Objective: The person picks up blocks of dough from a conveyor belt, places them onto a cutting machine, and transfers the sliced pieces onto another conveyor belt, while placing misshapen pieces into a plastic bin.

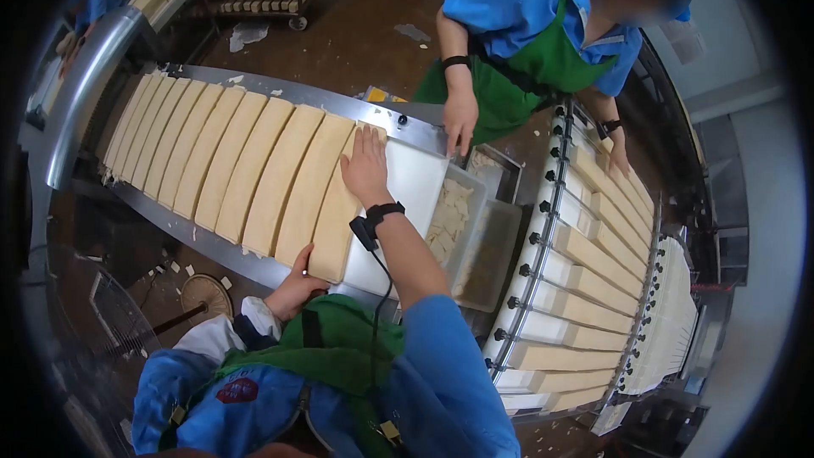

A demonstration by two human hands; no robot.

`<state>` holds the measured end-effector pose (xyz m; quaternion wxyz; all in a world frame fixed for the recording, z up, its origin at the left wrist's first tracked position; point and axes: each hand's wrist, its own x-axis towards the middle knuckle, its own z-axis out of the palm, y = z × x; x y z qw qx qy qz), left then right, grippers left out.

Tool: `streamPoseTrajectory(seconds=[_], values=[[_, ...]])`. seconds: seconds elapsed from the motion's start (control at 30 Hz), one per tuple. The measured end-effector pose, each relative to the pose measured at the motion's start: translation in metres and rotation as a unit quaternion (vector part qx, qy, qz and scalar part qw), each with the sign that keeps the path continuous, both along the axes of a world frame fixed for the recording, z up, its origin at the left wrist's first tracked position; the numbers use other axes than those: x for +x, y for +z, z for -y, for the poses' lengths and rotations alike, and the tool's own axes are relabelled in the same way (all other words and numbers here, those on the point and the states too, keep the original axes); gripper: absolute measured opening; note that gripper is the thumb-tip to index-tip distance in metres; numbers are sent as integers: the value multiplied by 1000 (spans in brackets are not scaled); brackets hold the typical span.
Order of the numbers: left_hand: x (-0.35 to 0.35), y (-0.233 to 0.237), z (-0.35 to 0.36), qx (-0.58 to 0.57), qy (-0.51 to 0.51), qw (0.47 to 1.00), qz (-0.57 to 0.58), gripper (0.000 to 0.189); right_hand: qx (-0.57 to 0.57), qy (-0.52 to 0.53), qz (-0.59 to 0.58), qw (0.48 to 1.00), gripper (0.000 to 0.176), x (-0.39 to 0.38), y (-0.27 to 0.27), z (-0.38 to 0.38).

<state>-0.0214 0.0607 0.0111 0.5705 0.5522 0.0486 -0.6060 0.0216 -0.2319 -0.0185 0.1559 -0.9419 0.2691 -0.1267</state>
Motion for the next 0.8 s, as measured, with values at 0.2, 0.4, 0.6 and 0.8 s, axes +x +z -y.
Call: streamPoseTrajectory(seconds=[0.2,0.4,0.6,0.8], values=[[17,6,8,-25,-29,998,-45,108,-69,-35,-8,997,70,4,-43,0],[25,29,16,8,-49,991,-126,110,13,-101,-112,988,65,40,16,25],[13,25,34,58,-67,992,-88,111,39,-152,-211,965,73,36,35,31],[-13,-23,47,-31,-185,914,360,108,-279,-122,-19,952,93,-93,-20,108]])
